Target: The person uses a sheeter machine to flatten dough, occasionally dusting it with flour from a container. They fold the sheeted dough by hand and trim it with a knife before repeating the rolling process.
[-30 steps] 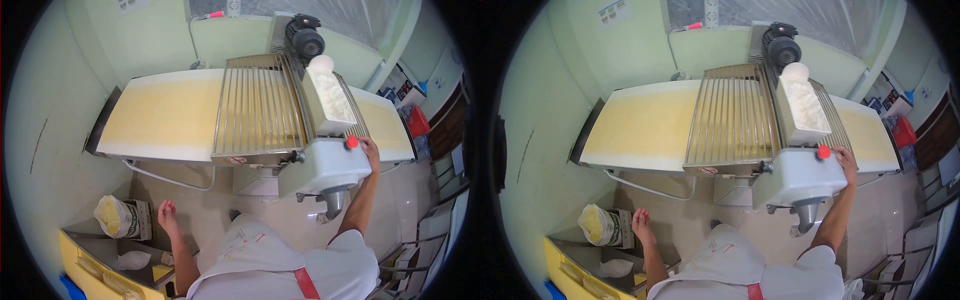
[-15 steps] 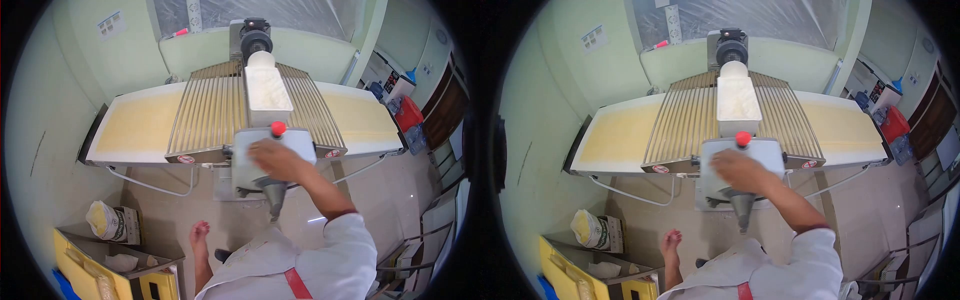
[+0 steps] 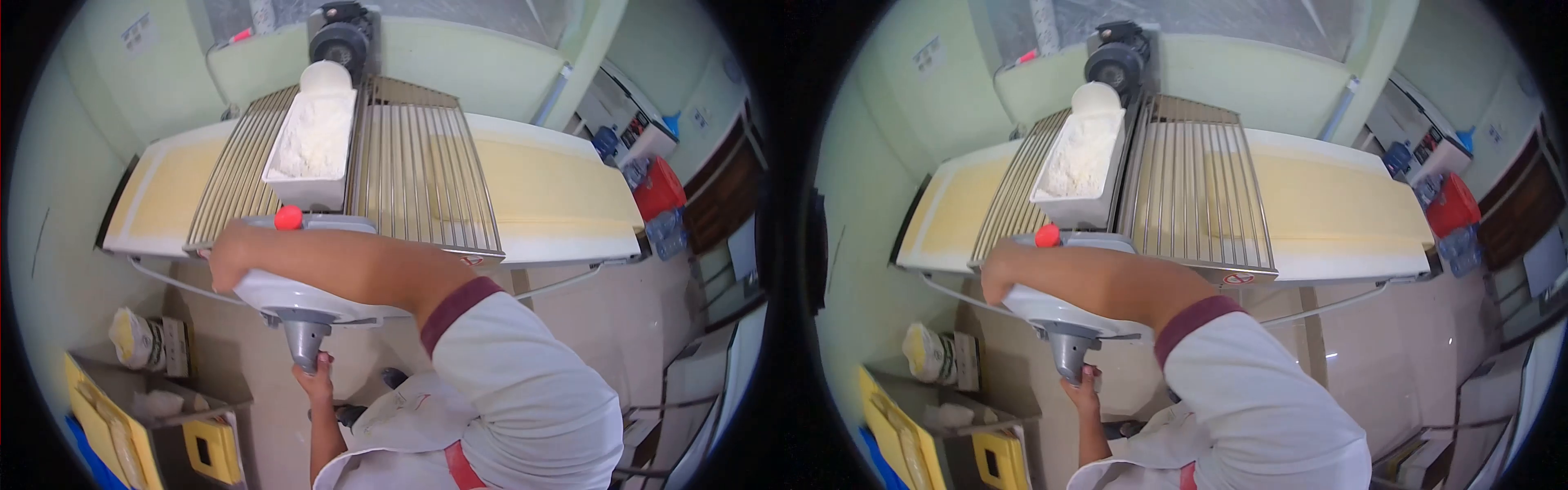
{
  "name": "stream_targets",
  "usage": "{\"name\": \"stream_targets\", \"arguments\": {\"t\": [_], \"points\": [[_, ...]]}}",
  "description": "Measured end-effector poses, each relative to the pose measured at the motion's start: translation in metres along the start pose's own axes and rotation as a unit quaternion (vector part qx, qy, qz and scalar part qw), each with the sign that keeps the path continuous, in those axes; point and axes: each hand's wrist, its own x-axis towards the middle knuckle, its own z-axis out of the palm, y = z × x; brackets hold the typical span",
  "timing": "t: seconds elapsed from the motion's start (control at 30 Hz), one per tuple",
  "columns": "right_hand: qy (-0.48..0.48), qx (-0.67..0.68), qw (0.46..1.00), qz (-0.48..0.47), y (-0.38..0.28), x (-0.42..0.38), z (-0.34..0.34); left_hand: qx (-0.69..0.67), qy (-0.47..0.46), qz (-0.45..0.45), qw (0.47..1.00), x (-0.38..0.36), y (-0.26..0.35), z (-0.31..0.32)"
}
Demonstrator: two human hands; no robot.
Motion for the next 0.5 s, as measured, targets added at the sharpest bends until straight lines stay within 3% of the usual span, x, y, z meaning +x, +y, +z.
{"name": "stream_targets", "arguments": {"t": [0.1, 0.2, 0.23, 0.3, 0.5], "points": [[-0.019, 0.028, 0.998, 0.054, 0.006, 0.025, 0.005, 0.001, 0.046, 0.018, 0.999, -0.011, -0.003, 0.01], [-0.071, 0.027, 0.997, 0.03, 0.012, 0.044, 0.014, 0.013, 0.106, 0.004, 0.994, -0.018, -0.012, 0.016], [-0.095, -0.011, 0.995, -0.035, 0.021, 0.061, 0.023, 0.073, 0.122, -0.017, 0.99, -0.019, -0.003, 0.018], [-0.063, -0.065, 0.996, 0.02, 0.002, 0.036, -0.001, 0.074, 0.122, 0.02, 0.99, -0.012, 0.003, 0.016], [-0.063, -0.04, 0.993, 0.091, -0.01, 0.024, -0.009, 0.091, 0.137, 0.05, 0.985, -0.008, -0.002, 0.017]]}}
